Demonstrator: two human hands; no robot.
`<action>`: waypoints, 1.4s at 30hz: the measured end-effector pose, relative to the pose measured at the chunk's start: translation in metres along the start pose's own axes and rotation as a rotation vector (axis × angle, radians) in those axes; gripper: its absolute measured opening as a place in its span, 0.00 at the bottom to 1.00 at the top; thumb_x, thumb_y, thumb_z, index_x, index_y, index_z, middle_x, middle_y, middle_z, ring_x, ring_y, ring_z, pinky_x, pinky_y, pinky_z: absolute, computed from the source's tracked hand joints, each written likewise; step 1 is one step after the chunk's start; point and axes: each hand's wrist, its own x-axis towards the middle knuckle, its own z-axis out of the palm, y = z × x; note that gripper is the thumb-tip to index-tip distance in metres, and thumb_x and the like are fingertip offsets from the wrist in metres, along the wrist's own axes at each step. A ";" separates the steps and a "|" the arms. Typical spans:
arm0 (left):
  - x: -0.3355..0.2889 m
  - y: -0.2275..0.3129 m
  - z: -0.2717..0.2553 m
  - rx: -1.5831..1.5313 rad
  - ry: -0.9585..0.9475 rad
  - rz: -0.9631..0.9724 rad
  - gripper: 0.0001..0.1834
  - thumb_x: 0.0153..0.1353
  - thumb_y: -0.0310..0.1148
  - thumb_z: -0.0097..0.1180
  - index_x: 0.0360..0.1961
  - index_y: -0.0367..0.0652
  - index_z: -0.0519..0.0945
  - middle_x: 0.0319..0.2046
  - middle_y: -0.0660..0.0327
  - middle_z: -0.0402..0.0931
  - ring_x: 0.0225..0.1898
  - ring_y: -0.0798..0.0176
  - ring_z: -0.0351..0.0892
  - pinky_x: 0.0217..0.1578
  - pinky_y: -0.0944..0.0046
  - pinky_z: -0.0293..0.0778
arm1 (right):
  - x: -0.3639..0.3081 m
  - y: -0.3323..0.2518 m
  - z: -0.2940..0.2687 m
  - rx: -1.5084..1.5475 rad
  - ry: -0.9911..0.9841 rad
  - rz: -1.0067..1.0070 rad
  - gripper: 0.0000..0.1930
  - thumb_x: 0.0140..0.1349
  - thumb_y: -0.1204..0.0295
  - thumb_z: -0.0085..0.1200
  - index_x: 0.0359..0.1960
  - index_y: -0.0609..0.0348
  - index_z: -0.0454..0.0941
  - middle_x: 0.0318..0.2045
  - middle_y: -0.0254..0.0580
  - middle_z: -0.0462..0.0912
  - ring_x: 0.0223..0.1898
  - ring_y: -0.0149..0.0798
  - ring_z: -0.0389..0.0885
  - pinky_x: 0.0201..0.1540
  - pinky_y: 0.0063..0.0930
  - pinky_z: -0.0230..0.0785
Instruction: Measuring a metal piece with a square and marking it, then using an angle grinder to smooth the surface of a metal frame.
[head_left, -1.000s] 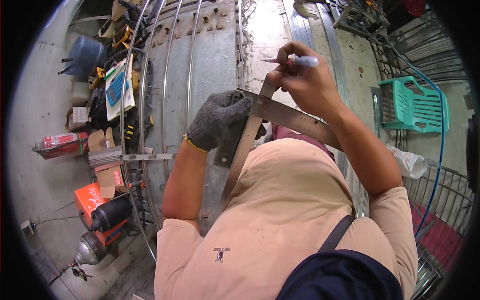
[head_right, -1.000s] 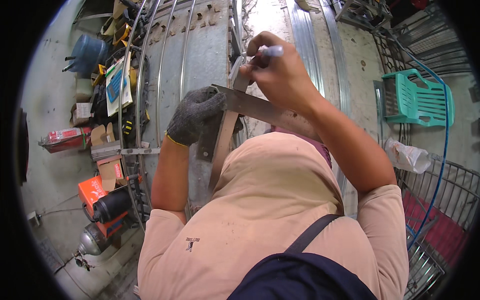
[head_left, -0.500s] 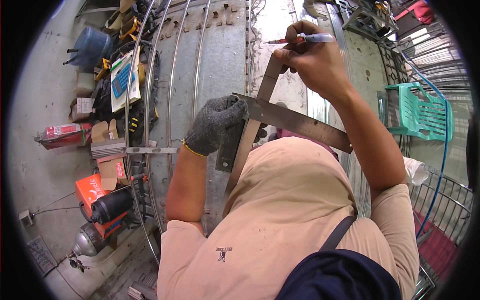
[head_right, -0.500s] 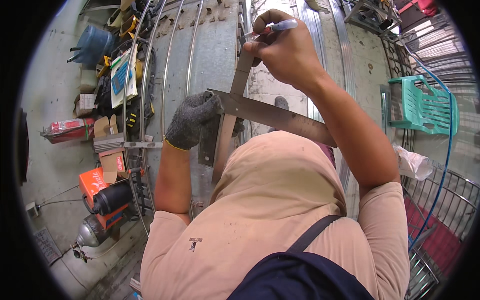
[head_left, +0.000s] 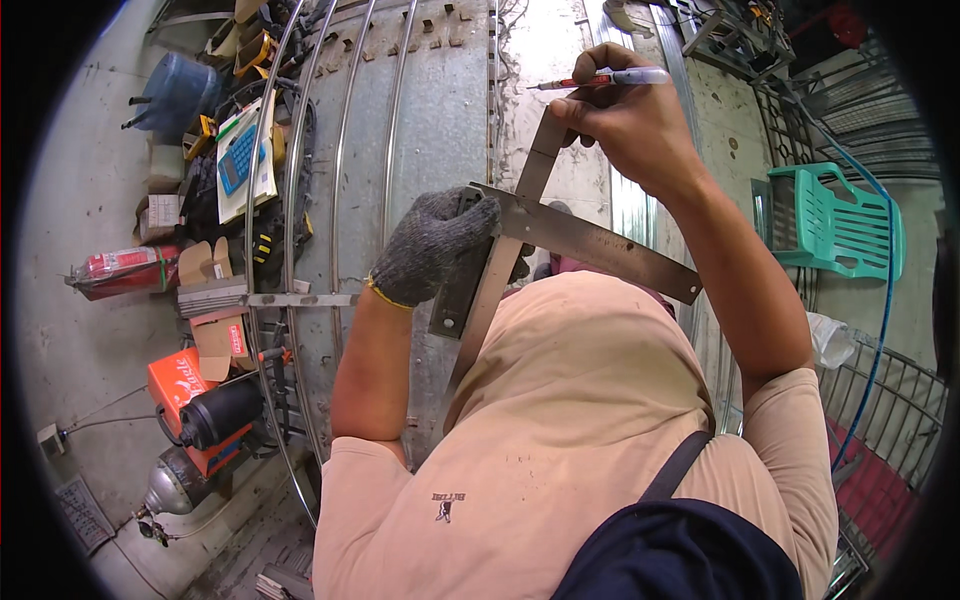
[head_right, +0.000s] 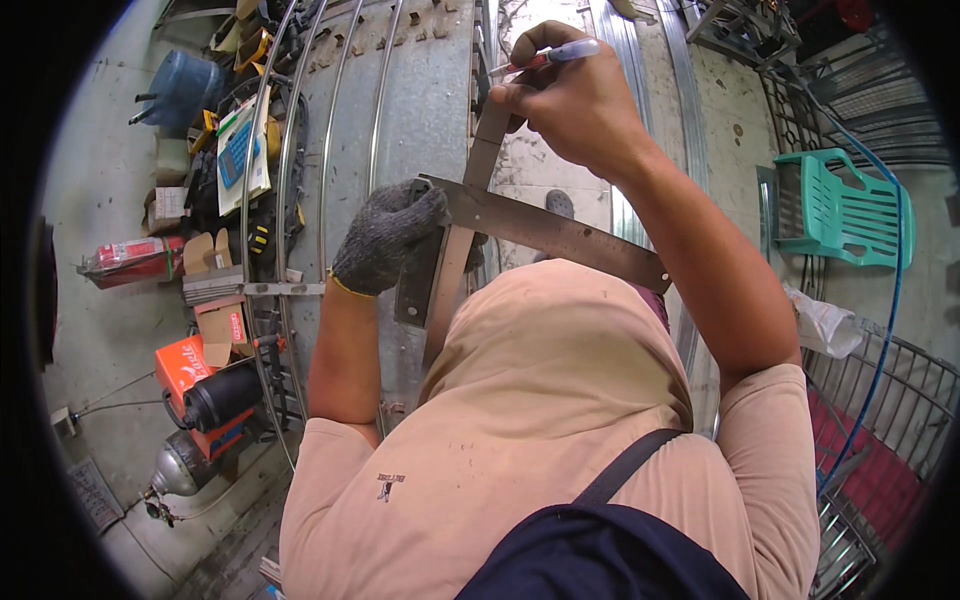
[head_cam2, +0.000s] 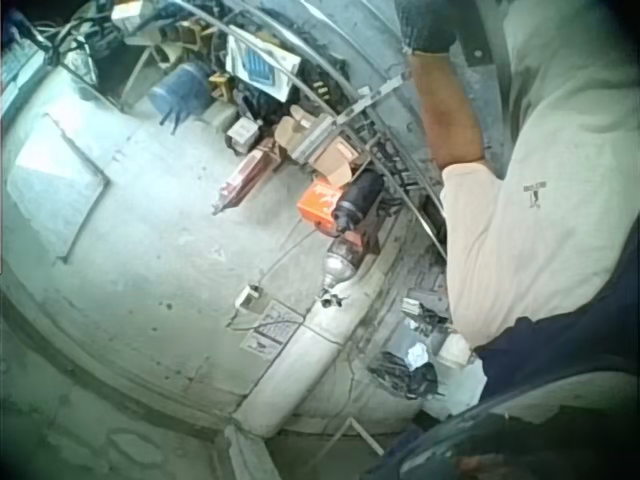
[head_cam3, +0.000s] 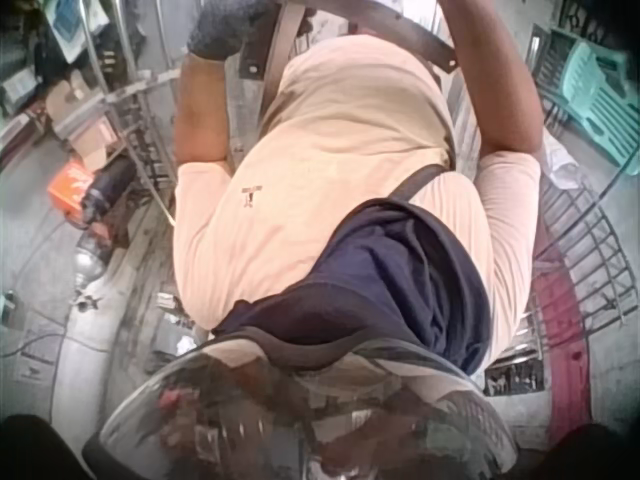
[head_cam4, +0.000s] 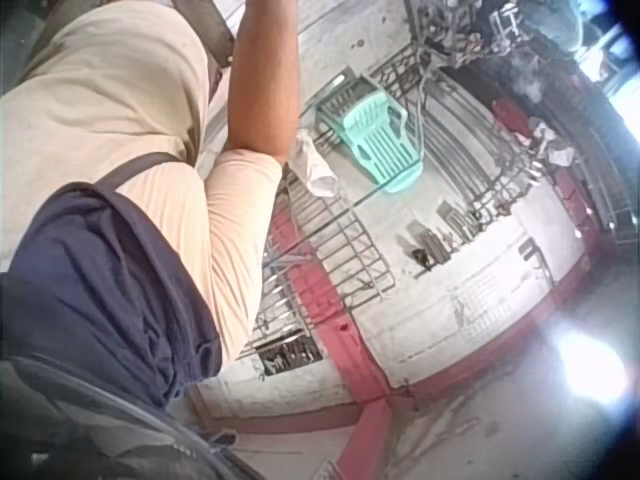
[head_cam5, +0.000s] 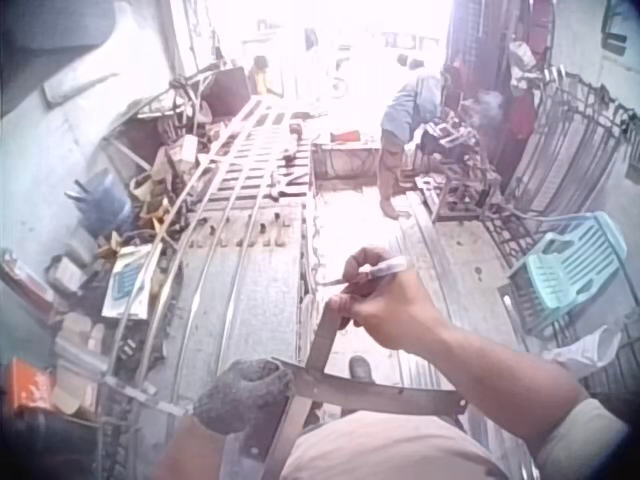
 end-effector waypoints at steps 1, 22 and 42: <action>0.000 0.000 0.001 0.018 0.006 0.020 0.19 0.76 0.42 0.57 0.49 0.34 0.84 0.38 0.64 0.84 0.38 0.73 0.78 0.40 0.68 0.76 | 0.000 0.000 0.000 0.003 -0.003 0.009 0.13 0.63 0.80 0.70 0.43 0.63 0.77 0.30 0.46 0.88 0.32 0.34 0.90 0.33 0.27 0.80; 0.013 -0.027 0.003 0.203 0.068 0.144 0.21 0.74 0.44 0.57 0.43 0.31 0.84 0.30 0.55 0.84 0.32 0.68 0.75 0.38 0.59 0.76 | -0.103 0.003 -0.011 -0.322 -0.133 -0.682 0.15 0.63 0.81 0.66 0.51 0.67 0.83 0.36 0.51 0.87 0.30 0.46 0.84 0.35 0.35 0.77; 0.008 -0.012 0.009 0.224 0.058 0.136 0.19 0.76 0.42 0.55 0.41 0.34 0.84 0.32 0.63 0.82 0.35 0.72 0.74 0.38 0.66 0.74 | -0.116 -0.001 -0.030 -0.480 -0.211 -0.590 0.19 0.57 0.82 0.68 0.51 0.63 0.83 0.38 0.46 0.88 0.32 0.46 0.83 0.39 0.37 0.72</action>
